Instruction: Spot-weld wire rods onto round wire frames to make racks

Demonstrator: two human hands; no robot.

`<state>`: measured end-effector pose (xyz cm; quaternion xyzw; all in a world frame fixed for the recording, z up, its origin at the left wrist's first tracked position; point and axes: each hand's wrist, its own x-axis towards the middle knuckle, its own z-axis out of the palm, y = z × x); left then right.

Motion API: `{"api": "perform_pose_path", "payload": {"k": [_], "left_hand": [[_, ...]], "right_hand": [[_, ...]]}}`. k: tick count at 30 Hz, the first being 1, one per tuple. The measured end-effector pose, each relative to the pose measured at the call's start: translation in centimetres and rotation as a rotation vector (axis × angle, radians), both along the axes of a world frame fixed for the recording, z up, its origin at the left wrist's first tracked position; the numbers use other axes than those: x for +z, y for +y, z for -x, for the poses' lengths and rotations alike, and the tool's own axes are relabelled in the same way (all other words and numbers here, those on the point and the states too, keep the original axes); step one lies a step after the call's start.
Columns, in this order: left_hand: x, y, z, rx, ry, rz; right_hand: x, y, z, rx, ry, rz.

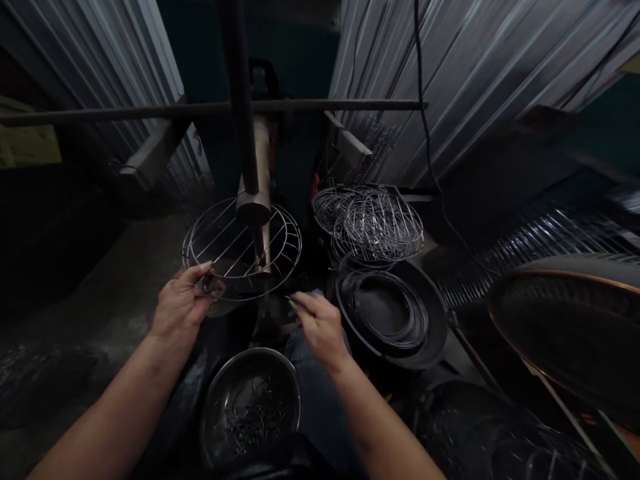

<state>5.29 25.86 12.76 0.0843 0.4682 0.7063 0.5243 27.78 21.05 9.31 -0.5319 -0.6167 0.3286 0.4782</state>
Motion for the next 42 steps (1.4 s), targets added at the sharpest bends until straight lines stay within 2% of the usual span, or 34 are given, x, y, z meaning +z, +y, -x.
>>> {"api": "perform_pose_path", "payload": {"k": [3,5,9,15,23,28,33,38,42], "left_hand": [[0.5,-0.2,-0.3,0.014,0.031,0.01],[0.7,-0.4,-0.3,0.009,0.062,0.008],[0.5,-0.5,0.2,-0.022,0.079,-0.002],[0.4,-0.3,0.5,0.008,0.049,-0.002],[0.3,0.0,0.8,0.003,0.053,-0.023],[0.0,0.1,0.8,-0.007,0.042,-0.035],[-0.4,0.3,0.8,0.018,0.033,-0.041],[-0.1,0.3,0.7,-0.008,0.034,-0.045],[0.2,0.6,0.6,0.005,0.04,-0.043]], "right_hand": [[2.6,2.4,3.2,0.002,-0.023,-0.108],[3.2,3.3,4.8,-0.034,-0.065,-0.145],[2.4,3.7,6.1,-0.025,0.03,-0.085],[1.0,4.0,6.1,-0.023,0.134,-0.008],[1.9,4.5,5.8,0.074,0.156,0.131],[1.7,4.4,5.8,0.122,0.131,0.126],[1.2,4.0,6.1,0.035,0.152,0.136],[1.9,4.0,6.6,-0.046,0.293,0.233],[2.0,4.0,7.1,-0.112,0.335,0.204]]}}
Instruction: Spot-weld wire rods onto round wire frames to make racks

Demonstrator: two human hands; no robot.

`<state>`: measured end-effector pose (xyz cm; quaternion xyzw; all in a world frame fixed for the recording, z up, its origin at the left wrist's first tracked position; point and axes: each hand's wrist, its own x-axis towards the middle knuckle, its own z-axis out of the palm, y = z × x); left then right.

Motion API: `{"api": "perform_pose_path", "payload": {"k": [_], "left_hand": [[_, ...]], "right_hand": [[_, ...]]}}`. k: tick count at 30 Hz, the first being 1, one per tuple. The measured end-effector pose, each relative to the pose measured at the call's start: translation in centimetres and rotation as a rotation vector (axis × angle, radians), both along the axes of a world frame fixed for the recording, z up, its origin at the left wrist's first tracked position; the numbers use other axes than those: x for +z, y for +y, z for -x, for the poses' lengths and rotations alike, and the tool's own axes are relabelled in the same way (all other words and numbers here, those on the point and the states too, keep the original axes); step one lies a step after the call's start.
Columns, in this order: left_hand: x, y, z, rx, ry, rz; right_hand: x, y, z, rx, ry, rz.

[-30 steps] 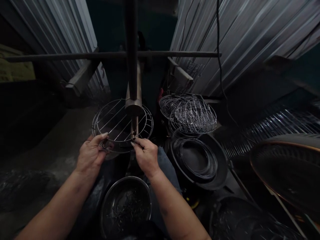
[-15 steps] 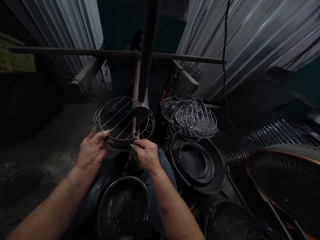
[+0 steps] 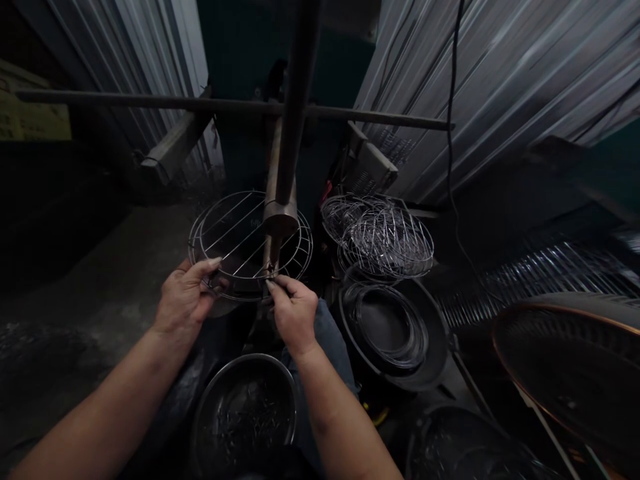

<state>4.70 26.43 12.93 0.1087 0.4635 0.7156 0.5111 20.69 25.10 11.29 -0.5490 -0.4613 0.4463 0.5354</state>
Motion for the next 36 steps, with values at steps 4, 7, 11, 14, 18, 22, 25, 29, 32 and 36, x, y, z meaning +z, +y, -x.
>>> {"api": "perform_pose_path", "payload": {"k": [4,7,11,14,18,22,25,29,32,36], "left_hand": [[0.0,0.2,0.1,-0.026,0.005,0.003],[0.0,0.4,0.2,-0.043,0.005,0.013],[0.0,0.9,0.4,-0.017,-0.008,0.046],[0.2,1.3,0.4,-0.008,-0.016,0.074],[0.3,1.4,0.5,-0.017,-0.009,0.1],[0.3,1.6,0.5,-0.025,0.005,0.11],[0.5,2.0,0.5,-0.042,-0.001,0.142],[0.7,2.5,0.3,-0.027,-0.027,0.151],[0.7,2.7,0.3,-0.029,-0.008,0.138],[0.8,2.6,0.3,-0.018,0.003,0.146]], "right_hand": [[-0.7,0.0,0.1,-0.021,0.002,-0.043],[-1.0,0.1,0.1,-0.04,-0.005,-0.066],[-0.8,0.6,0.3,-0.031,0.024,-0.067],[-0.7,0.8,0.4,-0.016,0.04,-0.061],[-0.8,1.0,0.3,-0.015,0.036,-0.062],[-0.7,1.0,0.4,-0.018,0.04,-0.06],[-0.3,1.3,0.5,-0.021,0.05,-0.048],[0.0,1.5,0.3,0.008,0.042,-0.05],[-0.4,1.3,-0.2,0.046,0.007,-0.056],[-1.2,0.8,-0.4,0.026,0.001,-0.042]]}}
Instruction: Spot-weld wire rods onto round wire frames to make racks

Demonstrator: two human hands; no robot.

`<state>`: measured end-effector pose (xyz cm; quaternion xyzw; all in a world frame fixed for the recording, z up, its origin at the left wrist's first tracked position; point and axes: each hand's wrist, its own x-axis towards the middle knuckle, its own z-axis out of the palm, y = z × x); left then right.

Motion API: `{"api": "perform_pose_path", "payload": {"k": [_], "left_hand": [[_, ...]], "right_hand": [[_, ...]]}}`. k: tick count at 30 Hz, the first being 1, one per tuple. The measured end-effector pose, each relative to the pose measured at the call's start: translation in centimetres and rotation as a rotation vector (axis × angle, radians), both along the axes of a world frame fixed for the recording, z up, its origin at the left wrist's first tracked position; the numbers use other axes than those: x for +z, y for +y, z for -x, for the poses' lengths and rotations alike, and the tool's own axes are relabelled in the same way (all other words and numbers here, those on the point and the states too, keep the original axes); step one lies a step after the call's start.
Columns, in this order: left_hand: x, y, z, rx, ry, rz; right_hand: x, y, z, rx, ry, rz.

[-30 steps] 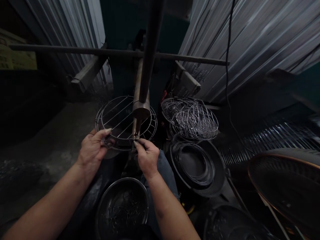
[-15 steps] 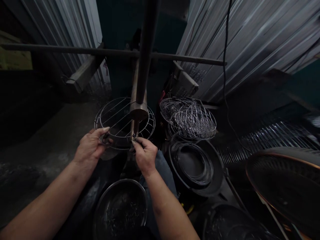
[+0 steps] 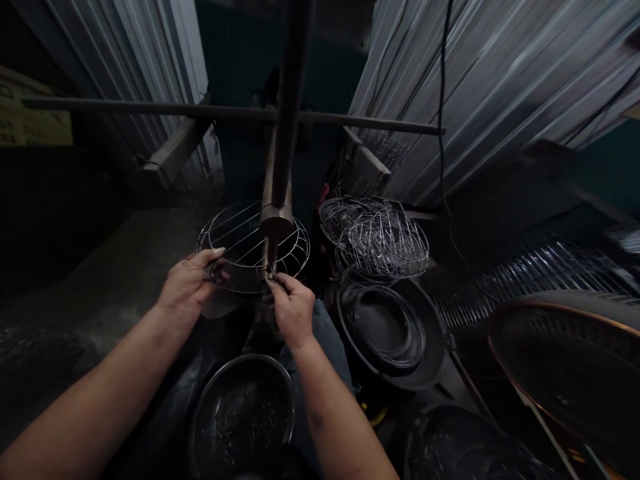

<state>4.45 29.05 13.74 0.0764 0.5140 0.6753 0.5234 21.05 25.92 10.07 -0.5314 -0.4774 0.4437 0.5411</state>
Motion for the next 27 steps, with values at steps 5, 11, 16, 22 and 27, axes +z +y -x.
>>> {"api": "perform_pose_path", "payload": {"k": [5,11,16,22,27], "left_hand": [[0.4,0.1,0.0,0.002,0.007,0.023],[-0.2,-0.1,-0.2,-0.005,-0.052,0.019],[-0.9,0.4,1.8,-0.079,0.017,0.031],[-0.1,5.6,5.6,-0.196,0.149,-0.016],[0.2,5.0,6.0,-0.257,0.252,0.061]], "right_hand": [[-0.3,-0.1,0.6,-0.039,0.097,-0.005],[-0.5,0.1,1.1,-0.066,0.233,0.026],[-0.8,0.0,0.5,-0.02,0.178,-0.04],[-0.6,0.3,-0.4,0.038,0.034,-0.099],[0.0,0.7,-1.2,0.044,-0.081,-0.116]]}}
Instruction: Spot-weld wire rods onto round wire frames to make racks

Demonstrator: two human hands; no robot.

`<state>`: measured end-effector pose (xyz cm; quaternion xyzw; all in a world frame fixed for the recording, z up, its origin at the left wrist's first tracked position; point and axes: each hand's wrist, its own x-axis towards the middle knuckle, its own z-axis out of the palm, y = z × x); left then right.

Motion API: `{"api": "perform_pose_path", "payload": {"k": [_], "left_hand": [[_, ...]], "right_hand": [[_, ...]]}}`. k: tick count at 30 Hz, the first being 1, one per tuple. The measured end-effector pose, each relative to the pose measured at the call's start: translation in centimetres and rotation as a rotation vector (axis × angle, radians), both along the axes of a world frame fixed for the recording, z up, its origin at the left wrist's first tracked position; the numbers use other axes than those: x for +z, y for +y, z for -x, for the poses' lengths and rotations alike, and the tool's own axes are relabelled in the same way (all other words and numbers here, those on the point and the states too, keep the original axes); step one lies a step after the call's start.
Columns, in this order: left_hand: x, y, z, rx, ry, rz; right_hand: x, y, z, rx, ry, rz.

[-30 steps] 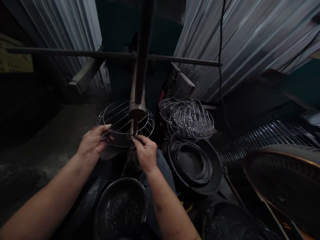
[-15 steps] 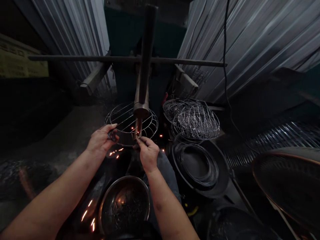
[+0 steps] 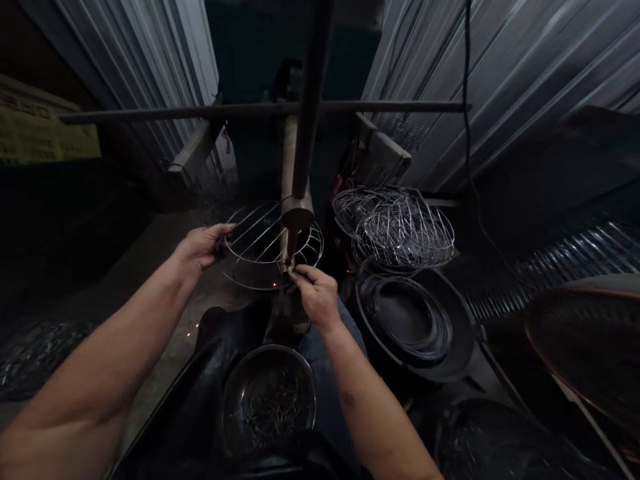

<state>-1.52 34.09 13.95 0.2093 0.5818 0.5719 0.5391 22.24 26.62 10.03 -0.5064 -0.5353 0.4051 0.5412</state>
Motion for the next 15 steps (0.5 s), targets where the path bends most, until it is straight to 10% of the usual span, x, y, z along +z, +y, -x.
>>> {"api": "perform_pose_path", "payload": {"k": [9,15], "left_hand": [[-1.0,-10.2,-1.4,0.165,-0.185,0.059],[-1.1,-10.3,-2.2,0.211,-0.23,0.014]], "right_hand": [[-1.4,-3.9,-1.3,-0.27,-0.14,-0.141],[-5.1,-11.9,0.5,0.504,-0.988,0.274]]}}
